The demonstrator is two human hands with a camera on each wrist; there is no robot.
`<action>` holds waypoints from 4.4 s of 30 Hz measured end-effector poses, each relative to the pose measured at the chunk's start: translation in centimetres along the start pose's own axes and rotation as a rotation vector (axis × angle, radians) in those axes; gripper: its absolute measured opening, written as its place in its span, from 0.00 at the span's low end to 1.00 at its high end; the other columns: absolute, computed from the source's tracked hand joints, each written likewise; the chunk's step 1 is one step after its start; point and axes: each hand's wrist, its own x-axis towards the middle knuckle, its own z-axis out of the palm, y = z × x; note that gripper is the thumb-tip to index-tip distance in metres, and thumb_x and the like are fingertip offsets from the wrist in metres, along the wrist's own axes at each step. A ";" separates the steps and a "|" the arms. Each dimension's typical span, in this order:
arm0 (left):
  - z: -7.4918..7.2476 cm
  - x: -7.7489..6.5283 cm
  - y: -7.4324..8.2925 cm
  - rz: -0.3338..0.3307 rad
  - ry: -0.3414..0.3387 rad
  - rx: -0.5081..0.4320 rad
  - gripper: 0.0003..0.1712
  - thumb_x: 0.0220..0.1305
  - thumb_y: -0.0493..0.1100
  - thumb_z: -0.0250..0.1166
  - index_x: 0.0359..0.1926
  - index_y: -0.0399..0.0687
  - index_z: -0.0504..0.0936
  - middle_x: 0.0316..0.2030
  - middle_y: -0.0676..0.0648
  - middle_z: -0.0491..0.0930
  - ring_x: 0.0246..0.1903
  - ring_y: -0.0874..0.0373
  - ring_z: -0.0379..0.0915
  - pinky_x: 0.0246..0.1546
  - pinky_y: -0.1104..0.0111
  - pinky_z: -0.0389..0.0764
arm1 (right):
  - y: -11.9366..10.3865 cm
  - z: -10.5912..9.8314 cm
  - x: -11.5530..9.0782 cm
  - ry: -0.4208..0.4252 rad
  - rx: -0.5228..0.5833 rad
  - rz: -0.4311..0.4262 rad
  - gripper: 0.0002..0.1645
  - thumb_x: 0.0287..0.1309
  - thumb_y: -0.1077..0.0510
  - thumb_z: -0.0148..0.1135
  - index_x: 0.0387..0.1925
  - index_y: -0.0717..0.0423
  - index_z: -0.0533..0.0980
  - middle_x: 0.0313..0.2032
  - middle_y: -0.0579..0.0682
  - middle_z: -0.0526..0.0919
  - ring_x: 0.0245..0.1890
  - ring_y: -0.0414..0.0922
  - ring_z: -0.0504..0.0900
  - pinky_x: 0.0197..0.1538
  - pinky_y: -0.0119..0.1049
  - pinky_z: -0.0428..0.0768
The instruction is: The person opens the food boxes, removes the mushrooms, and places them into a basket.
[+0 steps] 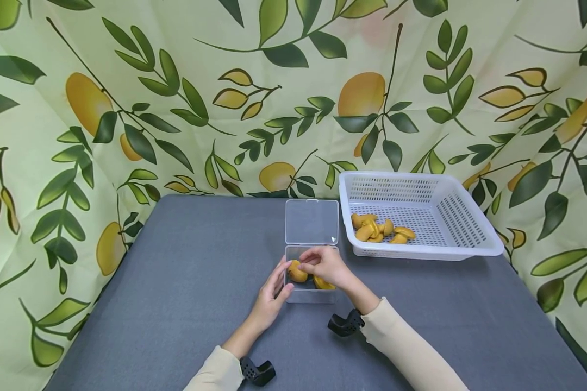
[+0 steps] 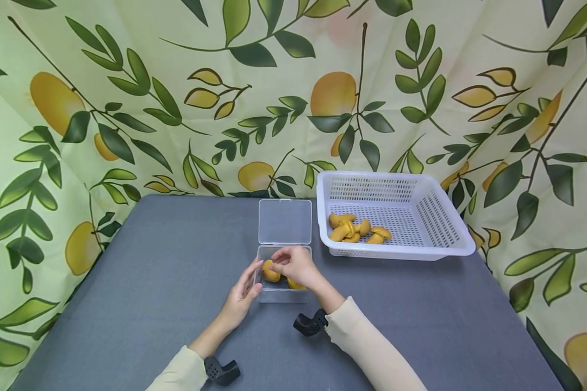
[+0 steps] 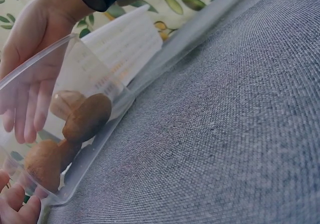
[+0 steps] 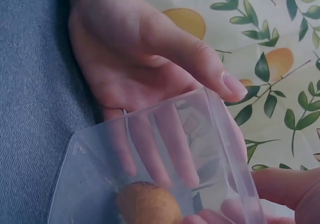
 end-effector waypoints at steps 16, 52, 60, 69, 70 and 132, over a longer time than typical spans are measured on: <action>0.0 0.0 0.1 -0.026 -0.007 -0.008 0.28 0.70 0.35 0.53 0.70 0.42 0.61 0.74 0.33 0.51 0.70 0.37 0.55 0.66 0.46 0.64 | 0.2 0.7 0.6 0.013 -0.031 0.141 0.15 0.52 0.62 0.69 0.41 0.67 0.81 0.38 0.60 0.87 0.37 0.47 0.86 0.41 0.37 0.85; -0.1 0.1 0.2 -0.047 -0.007 -0.014 0.28 0.70 0.37 0.54 0.70 0.46 0.62 0.75 0.36 0.52 0.70 0.39 0.55 0.68 0.79 0.62 | 0.4 1.3 0.9 -0.126 -0.085 0.122 0.12 0.39 0.69 0.75 0.30 0.65 0.83 0.25 0.54 0.86 0.22 0.36 0.78 0.27 0.27 0.79; -0.1 0.1 0.1 -0.049 -0.003 -0.012 0.28 0.70 0.37 0.54 0.70 0.46 0.63 0.75 0.36 0.52 0.71 0.47 0.56 0.67 0.80 0.61 | 0.5 1.0 0.9 -0.168 -0.038 0.097 0.09 0.43 0.71 0.72 0.31 0.68 0.82 0.26 0.57 0.86 0.23 0.36 0.77 0.27 0.26 0.78; -0.1 0.1 0.1 -0.030 -0.005 -0.015 0.28 0.70 0.37 0.54 0.69 0.45 0.63 0.74 0.34 0.52 0.71 0.45 0.56 0.66 0.83 0.60 | 0.8 0.8 1.0 -0.213 0.031 0.087 0.09 0.48 0.71 0.66 0.34 0.71 0.80 0.28 0.57 0.83 0.25 0.37 0.75 0.31 0.26 0.77; 0.0 0.1 0.0 -0.029 -0.004 -0.014 0.28 0.70 0.36 0.54 0.69 0.45 0.63 0.74 0.34 0.52 0.71 0.45 0.56 0.66 0.83 0.60 | 0.8 0.7 1.1 -0.213 0.039 0.091 0.09 0.48 0.71 0.66 0.35 0.71 0.80 0.28 0.57 0.83 0.25 0.37 0.75 0.31 0.26 0.77; 0.0 0.0 -0.1 -0.017 0.001 -0.032 0.32 0.70 0.36 0.54 0.73 0.43 0.56 0.74 0.34 0.52 0.73 0.53 0.51 0.65 0.88 0.57 | -2.0 -9.0 -2.9 -0.068 0.120 0.000 0.32 0.58 0.57 0.66 0.60 0.70 0.70 0.54 0.67 0.81 0.48 0.41 0.84 0.49 0.25 0.82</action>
